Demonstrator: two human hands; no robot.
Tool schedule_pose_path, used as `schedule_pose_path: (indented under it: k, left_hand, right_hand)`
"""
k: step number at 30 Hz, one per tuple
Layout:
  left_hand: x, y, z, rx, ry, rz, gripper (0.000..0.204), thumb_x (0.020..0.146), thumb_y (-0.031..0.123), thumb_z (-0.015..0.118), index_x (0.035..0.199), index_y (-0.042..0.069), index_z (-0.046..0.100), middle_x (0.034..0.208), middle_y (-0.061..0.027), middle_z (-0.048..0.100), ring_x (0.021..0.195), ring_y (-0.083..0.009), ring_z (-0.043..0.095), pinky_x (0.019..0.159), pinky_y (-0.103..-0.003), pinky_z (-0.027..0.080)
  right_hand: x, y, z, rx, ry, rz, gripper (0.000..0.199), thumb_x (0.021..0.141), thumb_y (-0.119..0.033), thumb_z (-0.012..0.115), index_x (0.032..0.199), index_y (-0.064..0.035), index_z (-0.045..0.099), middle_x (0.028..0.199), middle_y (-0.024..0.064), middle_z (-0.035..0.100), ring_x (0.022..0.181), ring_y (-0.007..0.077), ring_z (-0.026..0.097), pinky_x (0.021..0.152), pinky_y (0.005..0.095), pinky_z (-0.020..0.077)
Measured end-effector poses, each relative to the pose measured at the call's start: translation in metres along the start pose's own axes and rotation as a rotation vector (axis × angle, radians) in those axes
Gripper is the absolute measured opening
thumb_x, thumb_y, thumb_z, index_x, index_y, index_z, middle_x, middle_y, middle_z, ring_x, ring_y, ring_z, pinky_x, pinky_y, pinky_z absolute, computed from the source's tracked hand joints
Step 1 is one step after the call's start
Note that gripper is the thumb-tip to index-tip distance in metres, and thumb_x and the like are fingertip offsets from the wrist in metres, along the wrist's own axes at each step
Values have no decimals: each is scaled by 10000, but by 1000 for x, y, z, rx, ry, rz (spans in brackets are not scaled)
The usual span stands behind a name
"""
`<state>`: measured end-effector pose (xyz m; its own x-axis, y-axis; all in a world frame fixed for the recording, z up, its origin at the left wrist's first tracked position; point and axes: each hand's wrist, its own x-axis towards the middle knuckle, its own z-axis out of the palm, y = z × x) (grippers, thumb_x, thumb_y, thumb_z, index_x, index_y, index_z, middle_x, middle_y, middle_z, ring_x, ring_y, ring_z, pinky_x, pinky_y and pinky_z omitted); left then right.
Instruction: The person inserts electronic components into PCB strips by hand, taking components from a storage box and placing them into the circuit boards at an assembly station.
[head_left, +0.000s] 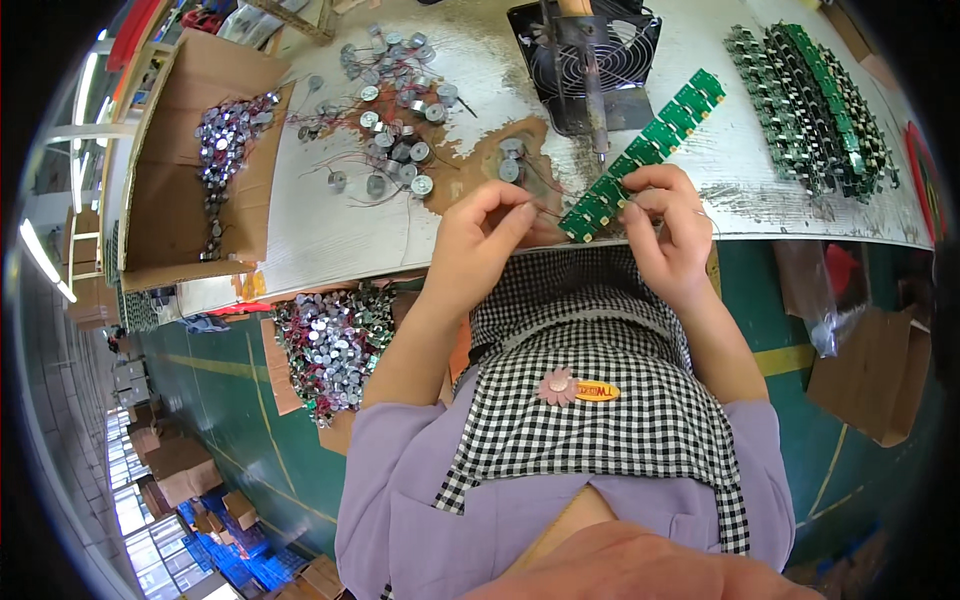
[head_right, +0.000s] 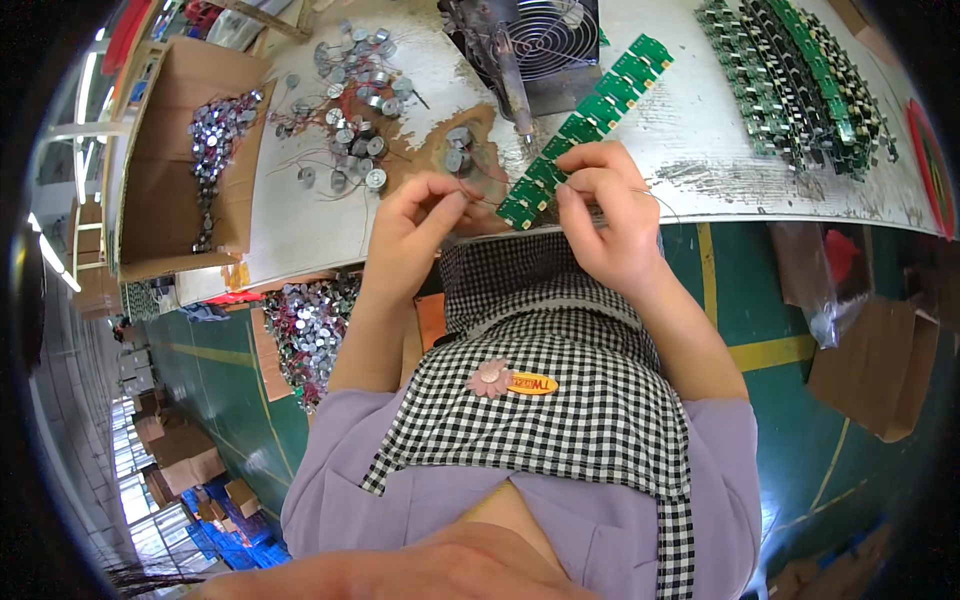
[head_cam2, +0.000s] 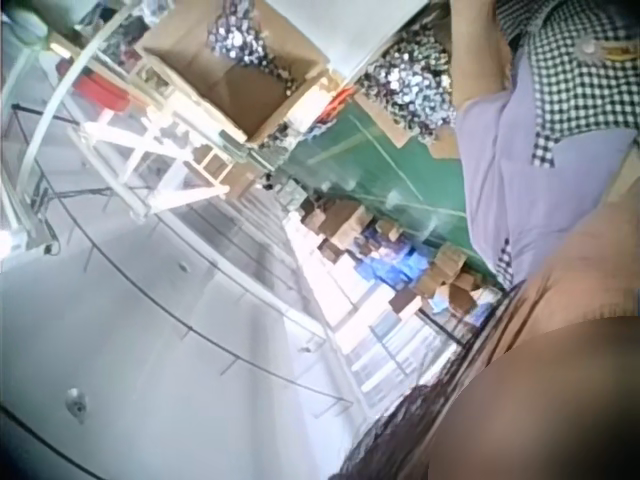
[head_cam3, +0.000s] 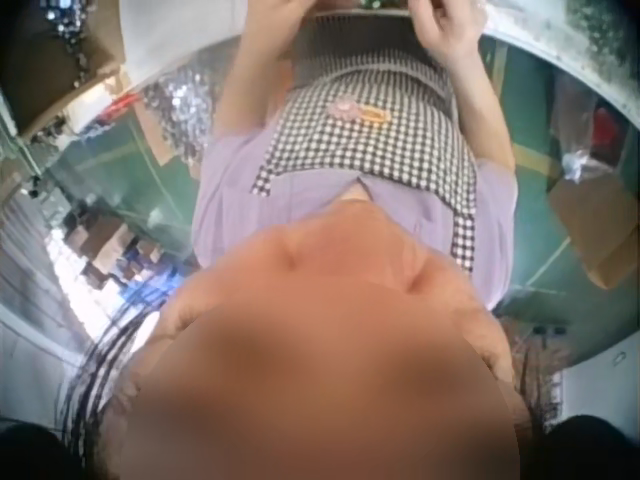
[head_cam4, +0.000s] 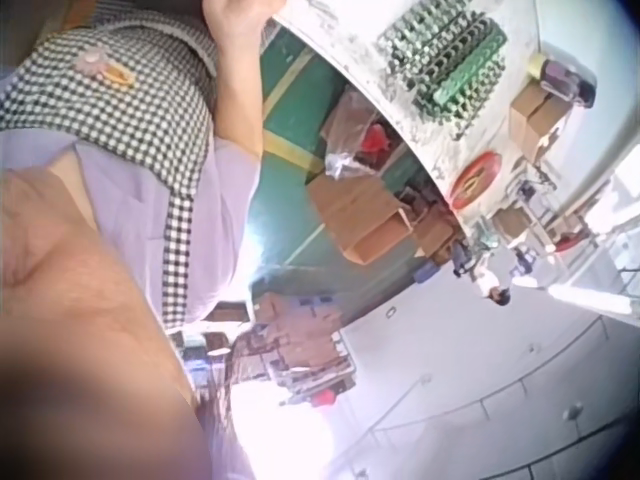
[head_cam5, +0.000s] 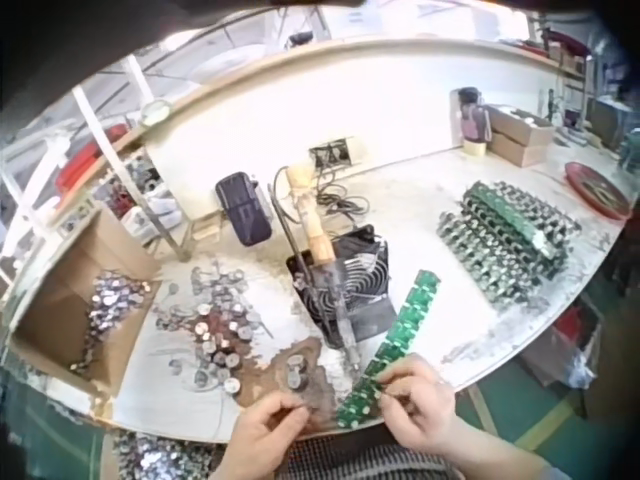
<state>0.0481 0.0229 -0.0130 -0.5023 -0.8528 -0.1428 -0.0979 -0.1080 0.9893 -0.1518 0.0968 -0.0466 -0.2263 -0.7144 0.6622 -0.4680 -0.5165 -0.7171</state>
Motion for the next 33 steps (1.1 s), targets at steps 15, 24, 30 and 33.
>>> schedule_pose_path:
  k: [15,24,30,33]
  left_hand:
    - [28,-3,30,214,8,428,89,821,74,652,829,-10,622,752,5,603,616,-23,486,544,-186,392]
    - [34,5,39,36,27,194,89,806,60,641,775,-15,605,670,26,562,595,-18,456,525,-194,369]
    - [39,8,41,-47,27,210,27,811,17,625,808,-8,616,770,-11,614,674,-44,524,611,-189,422]
    - [34,9,44,-45,61,221,81,797,45,639,754,-7,595,643,42,543,571,-8,439,507,-183,356]
  right_hand:
    - [9,-5,-4,-29,-27,-104,72,779,72,594,798,37,533,959,189,591,669,170,585,566,243,492]
    - [17,-1,-5,-102,-54,-192,131,733,71,635,832,28,560,959,188,570,704,209,564,600,273,461]
    - [23,0,-5,-100,-58,-212,128,736,67,636,831,28,560,966,186,566,717,215,560,607,268,460]
    - [20,-4,-7,-86,-49,-178,121,735,70,633,819,29,556,969,188,565,717,216,561,598,263,454]
